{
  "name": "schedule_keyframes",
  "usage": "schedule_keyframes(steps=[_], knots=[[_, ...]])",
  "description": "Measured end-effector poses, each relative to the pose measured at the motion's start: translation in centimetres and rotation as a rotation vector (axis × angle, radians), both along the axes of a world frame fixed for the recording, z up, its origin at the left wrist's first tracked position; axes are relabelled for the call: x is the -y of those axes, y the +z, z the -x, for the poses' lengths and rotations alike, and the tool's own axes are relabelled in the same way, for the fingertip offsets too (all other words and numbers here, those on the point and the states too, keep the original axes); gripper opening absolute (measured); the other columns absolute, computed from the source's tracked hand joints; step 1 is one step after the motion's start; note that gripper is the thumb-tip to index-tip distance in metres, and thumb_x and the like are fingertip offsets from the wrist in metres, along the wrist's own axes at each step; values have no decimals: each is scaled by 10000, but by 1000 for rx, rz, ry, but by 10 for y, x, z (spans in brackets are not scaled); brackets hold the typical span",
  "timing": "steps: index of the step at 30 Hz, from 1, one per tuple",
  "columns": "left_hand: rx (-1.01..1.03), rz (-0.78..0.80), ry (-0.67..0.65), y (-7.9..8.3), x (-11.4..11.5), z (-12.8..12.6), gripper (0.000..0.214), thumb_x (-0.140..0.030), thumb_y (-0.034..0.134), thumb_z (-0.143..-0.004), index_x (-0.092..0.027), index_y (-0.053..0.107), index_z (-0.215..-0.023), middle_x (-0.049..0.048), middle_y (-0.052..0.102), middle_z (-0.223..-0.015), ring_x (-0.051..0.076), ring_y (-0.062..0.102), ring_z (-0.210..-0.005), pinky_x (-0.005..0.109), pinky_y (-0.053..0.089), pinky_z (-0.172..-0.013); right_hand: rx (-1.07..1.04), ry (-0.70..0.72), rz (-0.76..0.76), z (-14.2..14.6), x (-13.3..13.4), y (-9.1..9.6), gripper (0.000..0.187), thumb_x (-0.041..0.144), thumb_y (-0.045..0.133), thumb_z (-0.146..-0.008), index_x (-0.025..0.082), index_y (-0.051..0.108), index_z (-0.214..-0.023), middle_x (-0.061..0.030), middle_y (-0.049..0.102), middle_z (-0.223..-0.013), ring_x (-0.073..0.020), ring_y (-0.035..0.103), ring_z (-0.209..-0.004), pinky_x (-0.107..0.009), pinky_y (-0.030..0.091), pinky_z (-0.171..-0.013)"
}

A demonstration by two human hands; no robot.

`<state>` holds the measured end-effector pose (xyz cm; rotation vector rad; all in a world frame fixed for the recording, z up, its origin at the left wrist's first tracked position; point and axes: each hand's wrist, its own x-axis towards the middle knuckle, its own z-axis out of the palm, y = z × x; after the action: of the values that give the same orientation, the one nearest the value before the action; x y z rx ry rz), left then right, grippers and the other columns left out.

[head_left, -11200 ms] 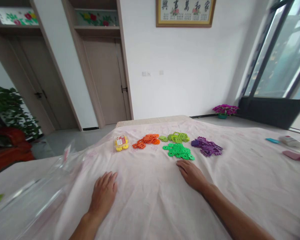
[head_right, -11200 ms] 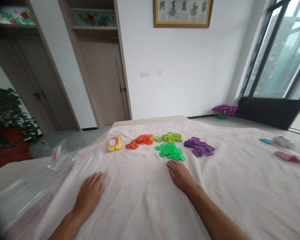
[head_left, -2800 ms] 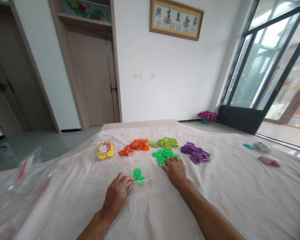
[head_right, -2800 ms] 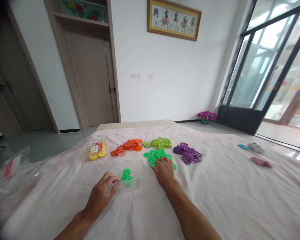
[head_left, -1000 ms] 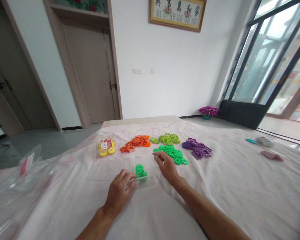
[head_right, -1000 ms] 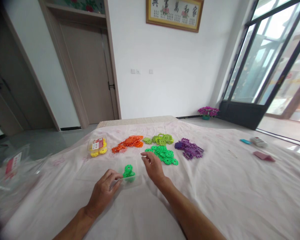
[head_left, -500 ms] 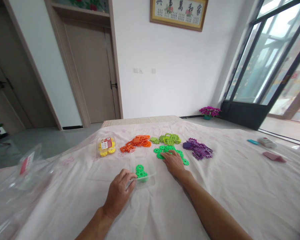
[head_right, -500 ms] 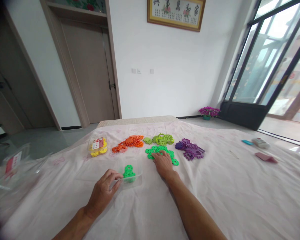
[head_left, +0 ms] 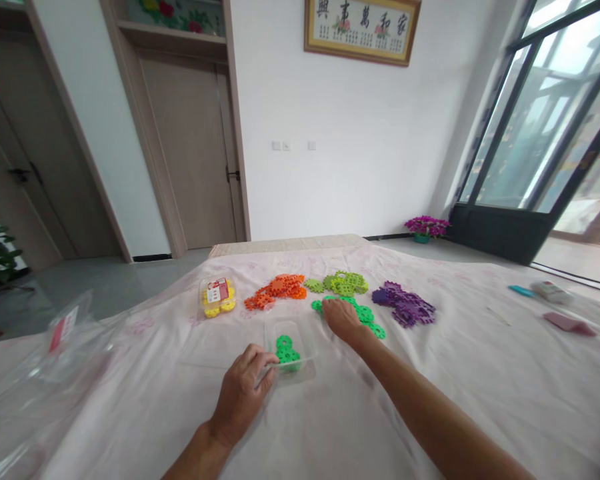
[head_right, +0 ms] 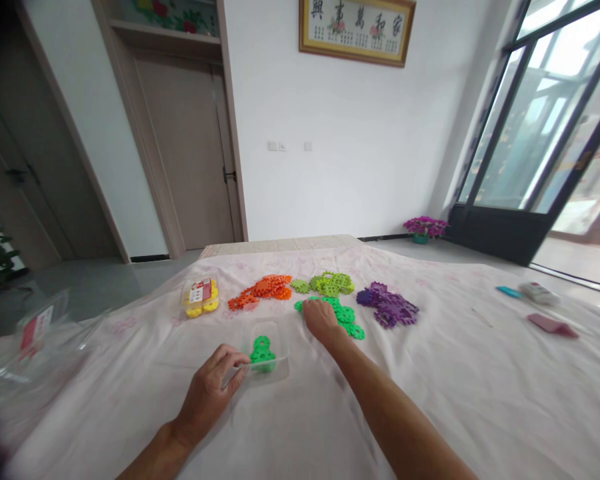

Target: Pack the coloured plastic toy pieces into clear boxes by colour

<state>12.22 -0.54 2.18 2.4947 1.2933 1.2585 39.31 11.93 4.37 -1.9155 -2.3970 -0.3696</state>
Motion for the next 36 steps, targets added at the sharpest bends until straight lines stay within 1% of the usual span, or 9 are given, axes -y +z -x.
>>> schedule_keyframes(steps=[3,7,12,15,19,25,28,32,36], knots=[[-1,5,2,-1,-1,0,111,-215,525,-923,-233,627,-960,27,606,-905,158,625,-856,278,514,-770,-104,-82,-91,-2,-1,-12,246,172,362,-978,176,608,-983,-93,664,-959,-193,625,-870,-283,419,-728],[7,9,3,-2,-3,0,109,-221,528,-921,-236,629,-959,28,610,-906,159,625,-859,279,519,-774,-291,-75,-217,-5,2,-22,305,300,335,-1008,199,591,-877,-63,634,-907,-173,588,-832,-270,395,-709],[11,32,0,-1,-2,0,122,-207,525,-916,-234,631,-971,34,614,-918,162,627,-876,280,523,-785,-656,122,-396,12,15,-9,451,383,227,-1026,202,523,-739,-24,556,-744,-156,524,-738,-264,384,-713],[8,36,-2,0,-1,0,123,-220,519,-921,-229,631,-971,39,613,-915,165,625,-878,287,525,-788,-786,267,-364,34,32,6,475,437,240,-1021,203,516,-714,-11,530,-705,-147,495,-676,-259,385,-677],[3,27,4,0,-1,0,127,-221,509,-928,-228,631,-963,39,610,-911,165,626,-872,291,525,-784,-759,440,-217,51,47,16,476,389,219,-1030,207,623,-856,-37,618,-851,-159,557,-832,-262,417,-791],[-2,7,1,-1,-2,-1,125,-216,525,-919,-233,632,-980,37,611,-918,164,631,-876,287,527,-787,-439,-18,-226,23,30,-3,360,330,363,-990,235,598,-1246,-93,614,-1250,-242,483,-1152,-371,341,-985],[1,11,2,-1,-2,-1,137,-195,531,-909,-234,634,-992,36,615,-924,165,629,-875,288,528,-787,-265,-93,-178,7,19,-17,456,310,422,-962,265,455,-1414,-70,491,-1434,-281,342,-1321,-426,264,-1062],[10,8,3,-1,-2,0,150,-193,533,-905,-236,641,-1000,32,619,-915,164,631,-866,283,531,-779,-197,-62,-183,-1,7,-28,495,315,418,-960,265,402,-1453,-49,427,-1494,-293,205,-1411,-473,137,-1125],[7,1,3,-1,-2,-1,139,-195,535,-907,-234,639,-990,34,619,-918,163,630,-873,283,530,-780,-199,-10,-109,-1,2,-28,397,314,406,-968,293,543,-1340,-26,580,-1351,-289,243,-1394,-487,77,-1129]])
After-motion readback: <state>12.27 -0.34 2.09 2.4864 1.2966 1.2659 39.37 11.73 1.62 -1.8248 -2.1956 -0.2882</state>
